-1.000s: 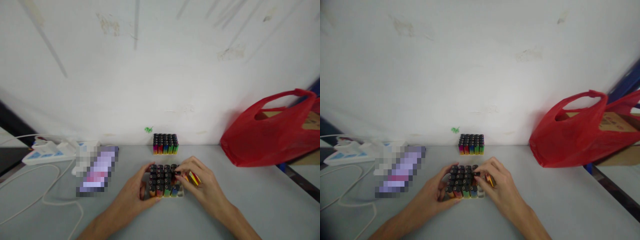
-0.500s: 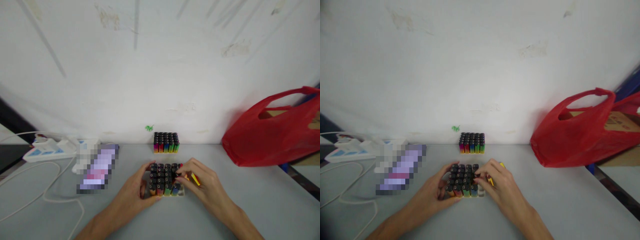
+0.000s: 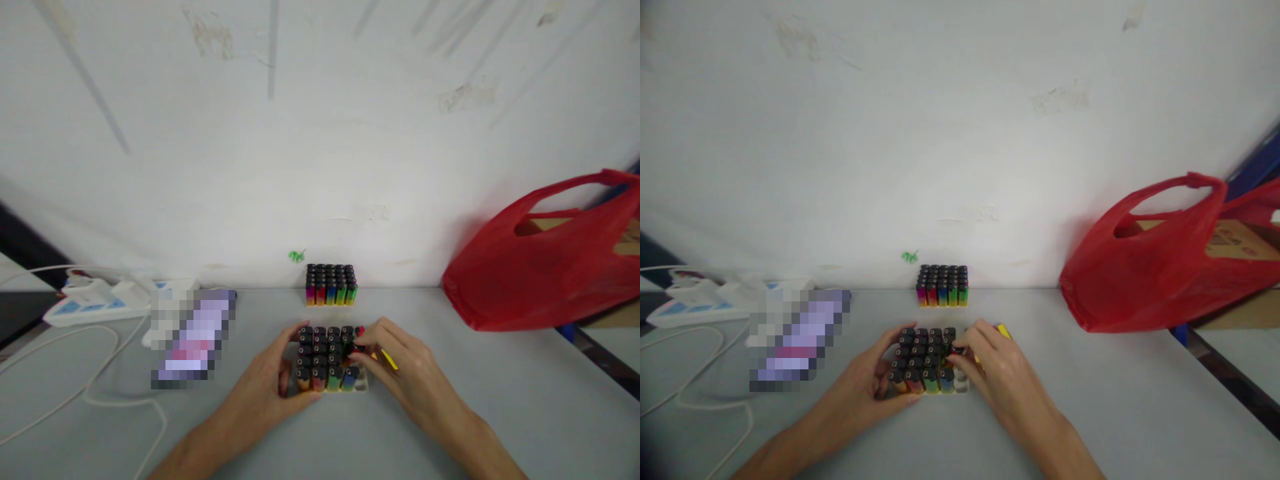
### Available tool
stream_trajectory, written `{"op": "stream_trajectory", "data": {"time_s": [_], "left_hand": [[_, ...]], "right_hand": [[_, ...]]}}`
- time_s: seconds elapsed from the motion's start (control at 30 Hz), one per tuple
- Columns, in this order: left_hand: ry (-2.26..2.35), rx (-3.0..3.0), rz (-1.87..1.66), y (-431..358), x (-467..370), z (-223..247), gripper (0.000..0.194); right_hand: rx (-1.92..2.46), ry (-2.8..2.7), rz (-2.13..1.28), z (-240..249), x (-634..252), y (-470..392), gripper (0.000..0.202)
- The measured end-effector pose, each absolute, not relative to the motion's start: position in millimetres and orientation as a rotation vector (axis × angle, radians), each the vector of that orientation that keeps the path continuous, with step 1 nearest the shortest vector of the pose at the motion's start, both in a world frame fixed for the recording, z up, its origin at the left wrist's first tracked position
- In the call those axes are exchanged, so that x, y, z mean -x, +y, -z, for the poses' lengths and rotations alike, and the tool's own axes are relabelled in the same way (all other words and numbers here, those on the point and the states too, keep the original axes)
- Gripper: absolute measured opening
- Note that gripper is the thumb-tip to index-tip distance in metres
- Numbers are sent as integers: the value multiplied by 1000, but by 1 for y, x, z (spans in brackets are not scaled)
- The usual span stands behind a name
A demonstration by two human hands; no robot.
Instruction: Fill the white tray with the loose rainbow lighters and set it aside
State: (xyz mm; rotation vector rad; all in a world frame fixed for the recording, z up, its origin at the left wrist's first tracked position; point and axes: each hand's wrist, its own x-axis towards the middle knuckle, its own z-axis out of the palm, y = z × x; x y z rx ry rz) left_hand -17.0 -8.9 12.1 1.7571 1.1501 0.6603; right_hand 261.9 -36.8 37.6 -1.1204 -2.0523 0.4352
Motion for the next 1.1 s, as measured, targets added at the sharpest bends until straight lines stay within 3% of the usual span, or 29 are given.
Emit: {"op": "stream_trajectory", "data": {"time_s": [0.2,0.37,0.5,0.6,0.83,1.1], "left_hand": [[1178,-1780,-622,-7,18,-9,97],[1175,-1785,-609,-7,17,-12,96],[1182,-1790,-610,-7,16,-12,97],[1194,-1806,-596,-7,16,-12,99],[1178,-1777,-601,-8,16,-14,96],[1160,-1748,-637,-8,17,-15,94]], "right_hand": [[1127,-2000,-483,-40,-258,-39,17],[1509,-1766,-236,-31,-270,-31,14],[1886,-1888,-43,-26,-275,-26,8],[1994,-1962,-8,-23,-271,-28,15],[1925,-2003,73,-14,-273,-31,20],[1629,-1734,-331,-25,-268,-30,21]]}}
